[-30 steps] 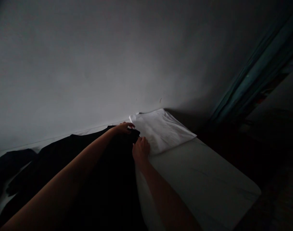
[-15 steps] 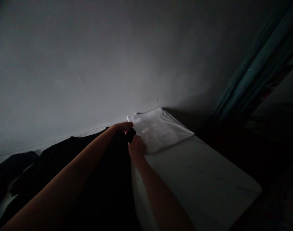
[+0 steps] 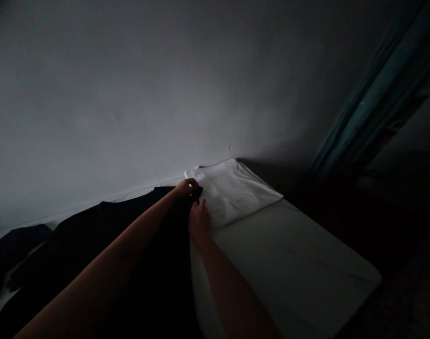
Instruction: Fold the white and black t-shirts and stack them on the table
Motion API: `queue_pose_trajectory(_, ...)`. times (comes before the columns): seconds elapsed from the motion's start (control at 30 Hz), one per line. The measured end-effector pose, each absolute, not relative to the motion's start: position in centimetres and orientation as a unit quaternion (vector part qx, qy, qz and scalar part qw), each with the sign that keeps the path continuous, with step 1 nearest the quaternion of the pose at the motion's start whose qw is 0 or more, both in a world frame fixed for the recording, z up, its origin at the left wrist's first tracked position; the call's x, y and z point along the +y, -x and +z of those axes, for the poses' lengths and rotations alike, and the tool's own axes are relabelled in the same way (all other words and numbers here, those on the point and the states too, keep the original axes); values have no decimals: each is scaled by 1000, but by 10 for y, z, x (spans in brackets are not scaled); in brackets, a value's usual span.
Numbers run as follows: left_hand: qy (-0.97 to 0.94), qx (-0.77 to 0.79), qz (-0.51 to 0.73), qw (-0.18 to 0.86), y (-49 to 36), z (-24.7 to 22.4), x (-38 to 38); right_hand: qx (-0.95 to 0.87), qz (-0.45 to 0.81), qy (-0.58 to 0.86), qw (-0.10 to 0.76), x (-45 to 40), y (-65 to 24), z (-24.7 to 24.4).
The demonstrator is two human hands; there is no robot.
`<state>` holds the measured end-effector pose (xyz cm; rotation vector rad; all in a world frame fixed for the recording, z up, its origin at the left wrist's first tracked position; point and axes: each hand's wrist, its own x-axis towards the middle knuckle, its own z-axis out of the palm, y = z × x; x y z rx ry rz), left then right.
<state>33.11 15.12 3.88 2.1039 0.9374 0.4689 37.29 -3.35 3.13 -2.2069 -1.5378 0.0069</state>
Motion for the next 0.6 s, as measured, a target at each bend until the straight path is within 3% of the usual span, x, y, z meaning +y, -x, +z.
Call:
queue_pose_trajectory(0.2,-812,403,256,336,-314,35,145,-533,-6,831,158,-40,-368,45)
queue_pose_trajectory(0.33,-804,443,299,261,-263,41,143,-548,-32,820,162,-49,-367,68)
queue_pose_trajectory(0.5,-881,431,178,74,-208,20,130,-686,3,700,198,-23,-339,73)
queue_pose_trajectory(0.6,-901,425,88,13,-199,9,123,-722,63,669,165,12,-324,58)
